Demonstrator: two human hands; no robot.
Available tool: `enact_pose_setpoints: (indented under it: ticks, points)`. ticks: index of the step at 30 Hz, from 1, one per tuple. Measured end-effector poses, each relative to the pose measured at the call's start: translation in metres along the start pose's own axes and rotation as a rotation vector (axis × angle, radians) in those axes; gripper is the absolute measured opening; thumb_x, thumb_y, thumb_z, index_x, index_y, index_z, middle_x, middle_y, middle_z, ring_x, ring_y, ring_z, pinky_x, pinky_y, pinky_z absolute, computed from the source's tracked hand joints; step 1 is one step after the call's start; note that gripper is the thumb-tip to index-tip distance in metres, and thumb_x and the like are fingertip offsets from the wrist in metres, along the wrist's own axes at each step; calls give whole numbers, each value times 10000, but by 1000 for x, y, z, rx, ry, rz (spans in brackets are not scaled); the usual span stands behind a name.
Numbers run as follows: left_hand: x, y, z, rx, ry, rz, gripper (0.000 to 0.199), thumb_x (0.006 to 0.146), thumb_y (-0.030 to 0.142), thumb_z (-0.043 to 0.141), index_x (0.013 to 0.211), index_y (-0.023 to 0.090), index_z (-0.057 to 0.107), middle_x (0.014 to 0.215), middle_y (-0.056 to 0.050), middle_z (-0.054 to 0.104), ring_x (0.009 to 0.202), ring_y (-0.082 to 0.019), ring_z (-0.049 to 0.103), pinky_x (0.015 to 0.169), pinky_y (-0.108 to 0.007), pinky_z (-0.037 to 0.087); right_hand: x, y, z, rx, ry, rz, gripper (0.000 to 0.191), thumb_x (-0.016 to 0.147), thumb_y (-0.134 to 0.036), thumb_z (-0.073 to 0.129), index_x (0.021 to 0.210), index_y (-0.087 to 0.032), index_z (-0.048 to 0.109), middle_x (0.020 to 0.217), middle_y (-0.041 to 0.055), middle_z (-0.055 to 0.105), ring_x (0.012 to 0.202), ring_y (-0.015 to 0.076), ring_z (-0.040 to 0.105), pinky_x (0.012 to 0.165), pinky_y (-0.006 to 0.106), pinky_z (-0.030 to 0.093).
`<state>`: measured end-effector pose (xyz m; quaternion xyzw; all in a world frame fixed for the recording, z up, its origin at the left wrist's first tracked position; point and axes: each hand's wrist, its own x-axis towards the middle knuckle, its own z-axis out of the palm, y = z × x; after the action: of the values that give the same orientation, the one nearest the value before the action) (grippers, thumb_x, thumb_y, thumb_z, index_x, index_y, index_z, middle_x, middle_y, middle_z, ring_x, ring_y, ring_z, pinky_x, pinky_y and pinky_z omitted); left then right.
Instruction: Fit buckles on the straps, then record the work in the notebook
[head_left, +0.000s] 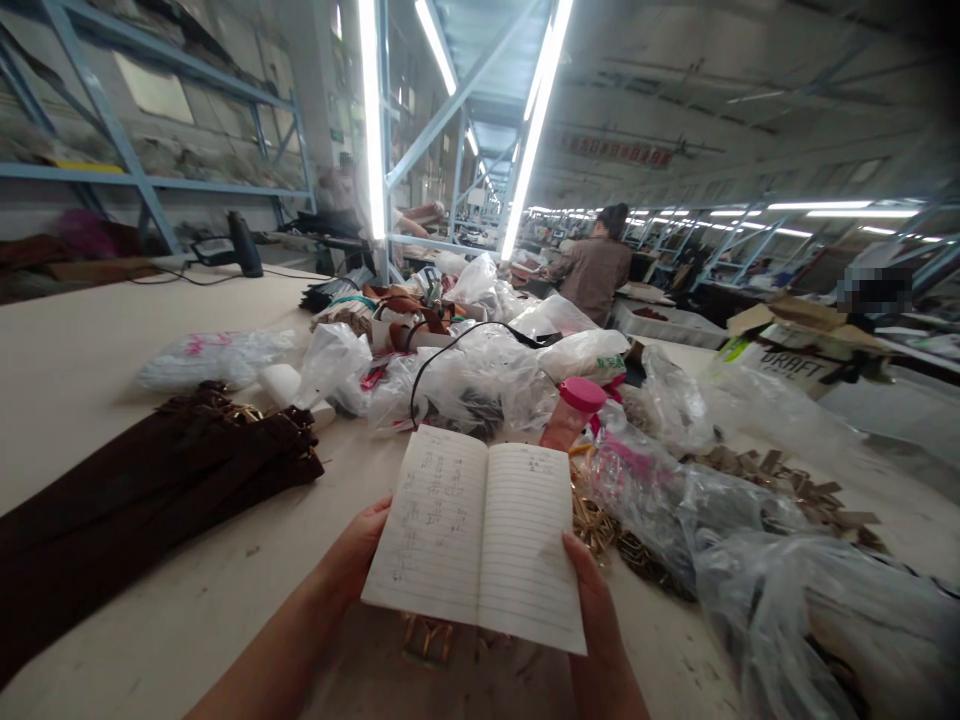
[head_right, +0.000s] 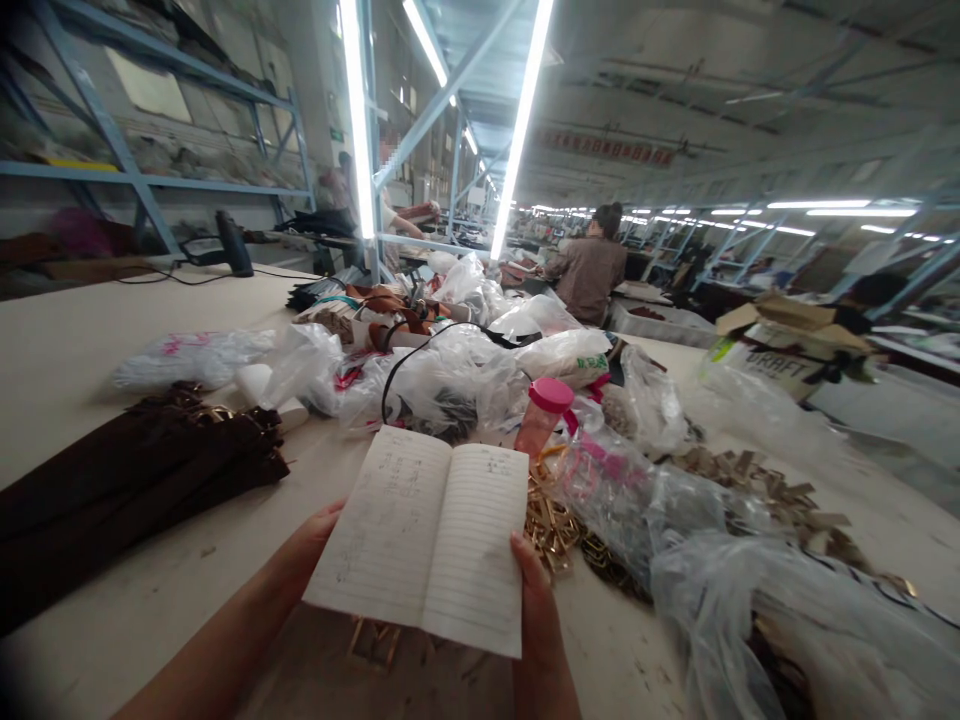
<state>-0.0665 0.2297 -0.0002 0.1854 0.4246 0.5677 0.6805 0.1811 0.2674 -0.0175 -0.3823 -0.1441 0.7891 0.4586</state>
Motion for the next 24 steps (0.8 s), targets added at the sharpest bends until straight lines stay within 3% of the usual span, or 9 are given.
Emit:
enact_pose_setpoints:
  ticks: [8,14,20,24]
  points:
    - [0,-1,-1,-3,17,6,316,652,175,708,963,126,675,747,-97,715,640,-254,671,562,-315,526,9,0,-7,-19,90,-40,357,669,-390,707,930,-146,697,851,39,734,808,213,684,767,319,548]
    - [0,-3,1,6,24,7,310,655,196,710,956,125,676,764,-103,716,671,-277,673,577,-339,527,2,0,3,-52,172,-106,301,639,-392,734,851,-179,724,784,18,737,743,200,687,671,285,566]
    - [-2,-2,2,20,28,17,254,639,212,729,869,123,669,763,-100,713,654,-261,668,589,-345,532,-7,-1,20,-135,117,-177,329,571,-458,752,790,-213,739,787,23,735,756,238,676,658,327,568]
    - [-2,-2,2,22,23,7,239,661,229,721,864,122,657,760,-99,711,640,-243,662,592,-342,534,-9,1,20,-119,98,-172,294,596,-422,745,805,-217,731,784,10,730,740,213,666,654,310,554]
